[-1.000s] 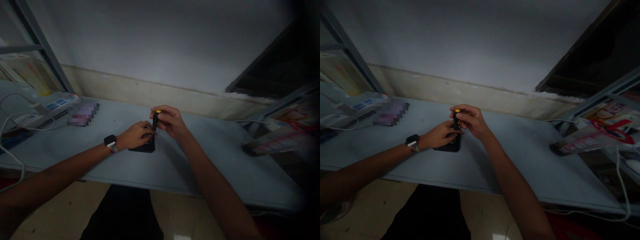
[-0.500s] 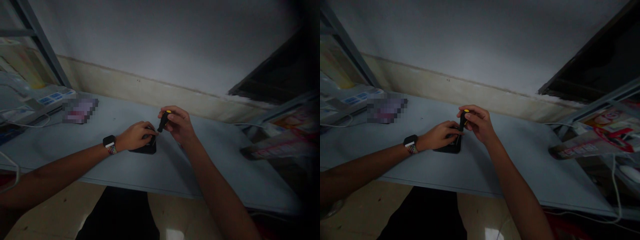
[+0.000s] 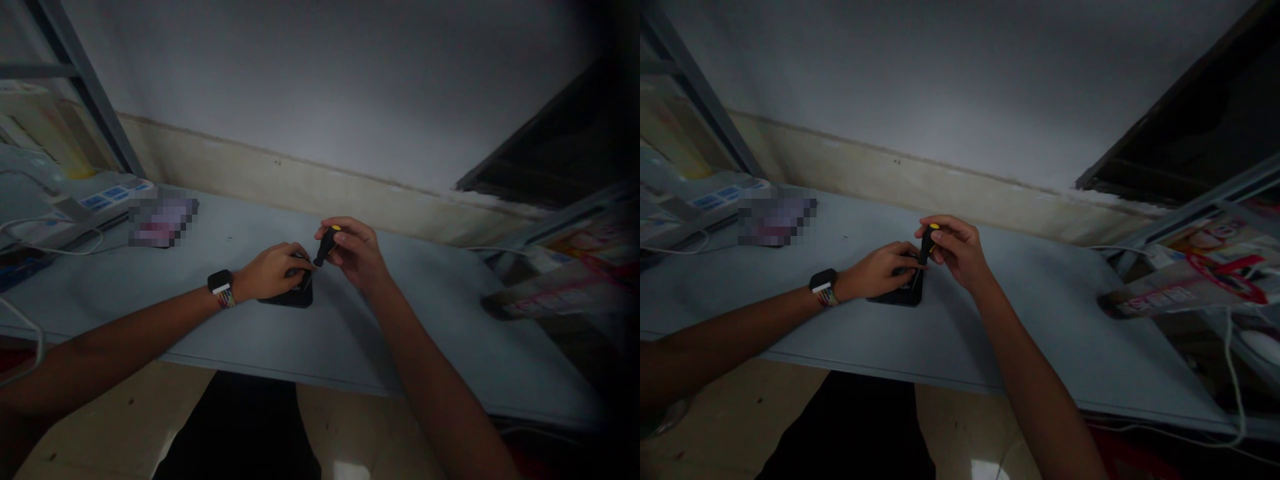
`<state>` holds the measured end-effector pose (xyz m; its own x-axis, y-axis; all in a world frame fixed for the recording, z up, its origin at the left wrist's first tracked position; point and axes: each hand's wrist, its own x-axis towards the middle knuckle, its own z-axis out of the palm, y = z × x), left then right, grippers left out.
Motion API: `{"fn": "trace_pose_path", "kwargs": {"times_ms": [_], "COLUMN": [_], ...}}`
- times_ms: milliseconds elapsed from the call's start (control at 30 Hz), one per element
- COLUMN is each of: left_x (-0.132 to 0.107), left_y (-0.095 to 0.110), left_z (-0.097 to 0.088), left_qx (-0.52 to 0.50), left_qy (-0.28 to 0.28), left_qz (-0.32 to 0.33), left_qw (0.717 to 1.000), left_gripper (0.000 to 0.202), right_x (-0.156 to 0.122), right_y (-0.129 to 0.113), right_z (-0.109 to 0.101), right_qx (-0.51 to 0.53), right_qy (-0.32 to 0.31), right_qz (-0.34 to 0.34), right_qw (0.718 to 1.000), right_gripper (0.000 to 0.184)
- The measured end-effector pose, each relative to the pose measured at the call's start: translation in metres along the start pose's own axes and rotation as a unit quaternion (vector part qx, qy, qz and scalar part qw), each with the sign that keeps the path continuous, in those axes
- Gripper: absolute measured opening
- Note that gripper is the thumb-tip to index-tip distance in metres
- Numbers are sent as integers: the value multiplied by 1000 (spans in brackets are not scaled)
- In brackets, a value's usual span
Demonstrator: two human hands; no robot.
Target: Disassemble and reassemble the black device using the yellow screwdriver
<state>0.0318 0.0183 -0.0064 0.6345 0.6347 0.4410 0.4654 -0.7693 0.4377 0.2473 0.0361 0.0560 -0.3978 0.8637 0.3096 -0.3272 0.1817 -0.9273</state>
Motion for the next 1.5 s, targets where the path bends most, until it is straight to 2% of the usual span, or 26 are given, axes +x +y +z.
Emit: {"fn": "trace_pose_path", "kwargs": {"times_ms": [300, 433, 633, 767, 1000, 1133, 1500], "left_x": [2, 1, -4, -4, -3, -4, -4], "left_y": [3, 4, 7, 9, 9, 8, 10], "left_z": [-2, 0, -2, -4, -2, -2, -5], "left_qx": [5, 5, -8, -10, -1, 7, 18], "left_qy": [6, 9, 6, -2, 1, -1, -12], "left_qz": [4, -13, -2, 3, -12, -3, -7], "left_qw": [1000, 1000, 1000, 1000, 1000, 1000, 1000], "left_gripper": [25, 24, 21, 19, 21, 23, 25], "right_x": [-10, -17, -23, -22, -20, -19, -15], "right_y": [-10, -11, -14, -16, -10, -10, -5], "right_z": [8, 14, 14, 18, 25, 23, 14], "right_qx": [-77, -103, -55, -40, -22, -10, 3], "right_qy": [-102, -123, -129, -151, -108, -107, -111], "right_qz": [-43, -67, -28, -41, -40, -42, -39], "right_qw": [991, 985, 990, 987, 993, 993, 993], "right_gripper": [20, 16, 20, 18, 12, 7, 11]}}
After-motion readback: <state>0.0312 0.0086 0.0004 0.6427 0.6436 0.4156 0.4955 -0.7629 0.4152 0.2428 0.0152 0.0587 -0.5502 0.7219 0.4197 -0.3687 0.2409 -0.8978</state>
